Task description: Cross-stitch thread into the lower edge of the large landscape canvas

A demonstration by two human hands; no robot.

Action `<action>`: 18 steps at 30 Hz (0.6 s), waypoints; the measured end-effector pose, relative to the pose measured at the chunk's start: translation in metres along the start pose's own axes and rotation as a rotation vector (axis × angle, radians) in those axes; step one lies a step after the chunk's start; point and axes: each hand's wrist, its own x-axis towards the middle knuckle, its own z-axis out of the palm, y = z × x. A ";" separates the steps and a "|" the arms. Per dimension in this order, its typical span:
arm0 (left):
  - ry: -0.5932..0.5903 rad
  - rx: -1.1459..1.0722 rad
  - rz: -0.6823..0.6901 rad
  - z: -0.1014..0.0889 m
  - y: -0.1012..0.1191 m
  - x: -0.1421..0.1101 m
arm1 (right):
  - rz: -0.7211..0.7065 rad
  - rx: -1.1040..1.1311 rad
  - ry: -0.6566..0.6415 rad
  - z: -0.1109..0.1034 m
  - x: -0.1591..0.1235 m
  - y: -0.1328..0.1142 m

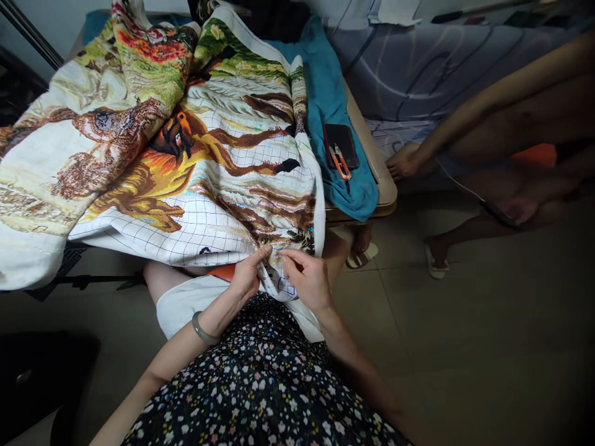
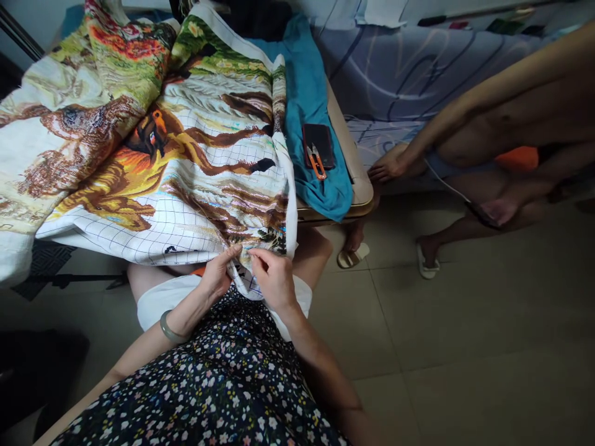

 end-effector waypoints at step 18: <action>0.038 0.005 -0.016 0.001 0.000 -0.001 | 0.002 -0.067 0.054 0.013 -0.002 -0.009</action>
